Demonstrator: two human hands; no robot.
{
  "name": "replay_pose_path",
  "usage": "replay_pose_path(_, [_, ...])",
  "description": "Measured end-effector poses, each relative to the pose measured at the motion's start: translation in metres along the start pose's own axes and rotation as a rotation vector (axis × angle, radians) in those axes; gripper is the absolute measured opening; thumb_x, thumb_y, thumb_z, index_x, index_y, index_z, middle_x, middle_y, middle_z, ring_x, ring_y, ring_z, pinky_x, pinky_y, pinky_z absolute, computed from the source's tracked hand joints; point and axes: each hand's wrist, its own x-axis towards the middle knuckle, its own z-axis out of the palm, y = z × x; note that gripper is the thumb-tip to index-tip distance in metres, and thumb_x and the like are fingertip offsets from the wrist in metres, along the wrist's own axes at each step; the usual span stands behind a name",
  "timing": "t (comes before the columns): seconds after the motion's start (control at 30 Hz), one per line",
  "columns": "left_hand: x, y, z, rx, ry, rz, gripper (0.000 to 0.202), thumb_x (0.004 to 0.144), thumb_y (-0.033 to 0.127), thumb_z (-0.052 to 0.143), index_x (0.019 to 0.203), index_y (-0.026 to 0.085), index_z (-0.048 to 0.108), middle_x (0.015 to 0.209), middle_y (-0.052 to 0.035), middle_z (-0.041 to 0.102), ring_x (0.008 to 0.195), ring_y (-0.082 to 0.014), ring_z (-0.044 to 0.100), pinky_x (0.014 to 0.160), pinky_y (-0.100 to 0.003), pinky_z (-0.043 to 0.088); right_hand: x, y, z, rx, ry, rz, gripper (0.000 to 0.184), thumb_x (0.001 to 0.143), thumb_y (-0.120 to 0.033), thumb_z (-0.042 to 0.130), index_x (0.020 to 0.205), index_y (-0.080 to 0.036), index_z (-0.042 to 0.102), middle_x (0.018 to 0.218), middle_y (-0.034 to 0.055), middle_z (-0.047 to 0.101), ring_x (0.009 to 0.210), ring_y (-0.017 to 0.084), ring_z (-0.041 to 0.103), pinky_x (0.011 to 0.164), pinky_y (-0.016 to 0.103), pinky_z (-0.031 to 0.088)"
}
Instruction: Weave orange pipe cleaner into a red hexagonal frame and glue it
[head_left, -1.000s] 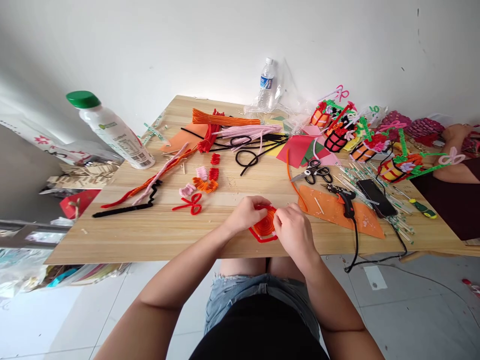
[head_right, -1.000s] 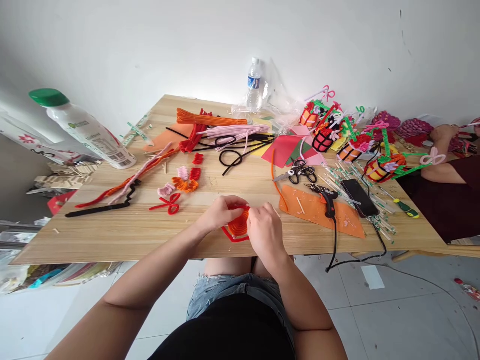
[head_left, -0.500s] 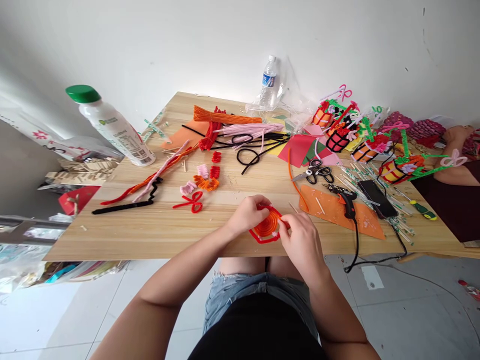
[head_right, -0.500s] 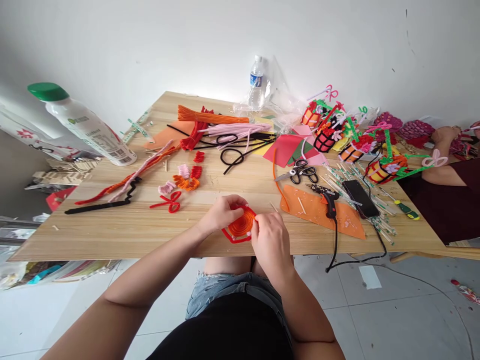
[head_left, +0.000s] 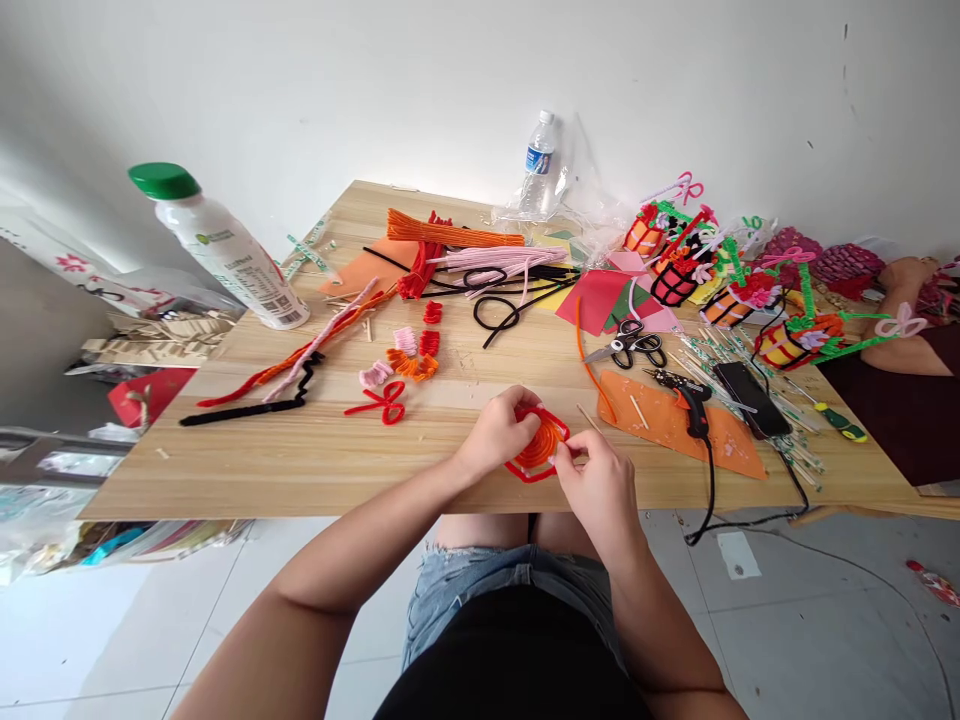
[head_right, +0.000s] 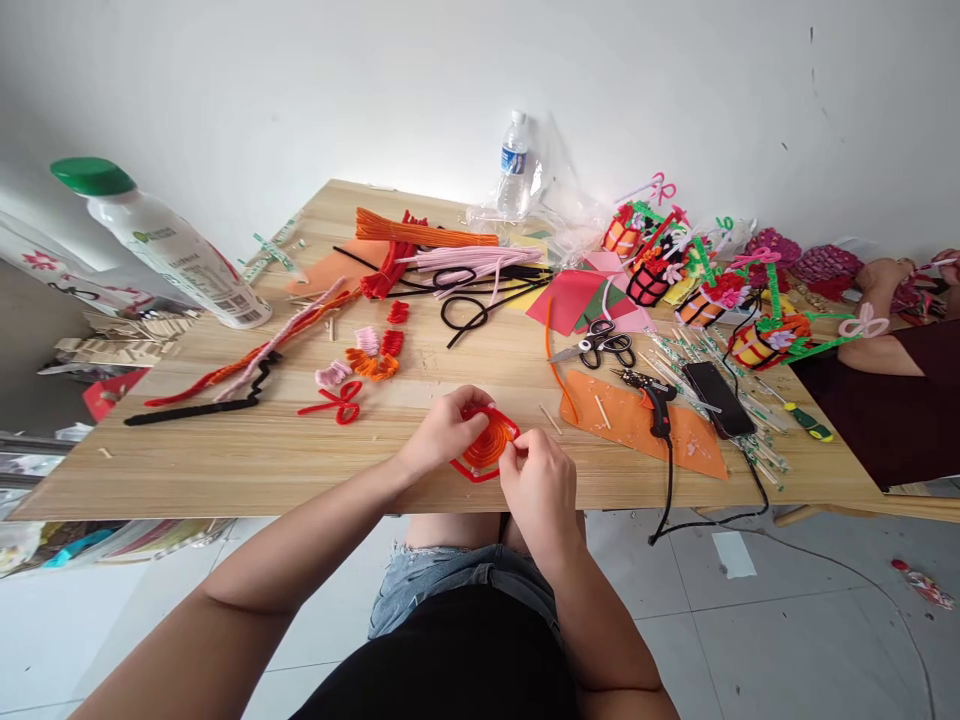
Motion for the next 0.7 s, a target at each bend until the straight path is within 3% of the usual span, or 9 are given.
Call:
replay_pose_path(0.17, [-0.0004, -0.0003, 0.0, -0.017, -0.014, 0.012, 0.018, 0.067, 0.008, 0.049, 0.082, 0.017, 0.055, 0.08, -0.0009, 0.065, 0.072, -0.0126, 0.06, 0.066, -0.024, 0.048, 0.0025, 0.0026, 0.005, -0.023, 0.015, 0.011, 0.01, 0.079, -0.021, 0.055, 0.069, -0.02, 0.056, 0.066, 0.0019, 0.068, 0.052, 0.015, 0.06, 0.058, 0.026, 0.038])
replay_pose_path(0.47, [-0.003, 0.0008, -0.0009, 0.065, -0.075, -0.004, 0.012, 0.065, 0.015, 0.056, 0.076, 0.017, 0.054, 0.066, 0.0045, 0.054, 0.058, -0.0089, 0.049, 0.053, -0.02, 0.041, 0.0056, 0.0006, 0.0054, -0.113, 0.022, -0.039, 0.015, 0.079, -0.019, 0.053, 0.064, -0.021, 0.054, 0.065, 0.0033, 0.065, 0.059, 0.017, 0.056, 0.059, 0.027, 0.038])
replay_pose_path(0.7, [0.0006, 0.0019, -0.0084, 0.07, -0.165, 0.005, 0.044, 0.068, 0.014, 0.056, 0.111, 0.012, 0.064, 0.082, -0.0023, 0.067, 0.068, -0.0121, 0.06, 0.064, -0.023, 0.049, 0.0093, -0.0009, 0.0095, -0.134, 0.054, -0.118, 0.016, 0.08, -0.016, 0.052, 0.065, -0.021, 0.051, 0.068, 0.0029, 0.059, 0.066, 0.017, 0.054, 0.062, 0.028, 0.04])
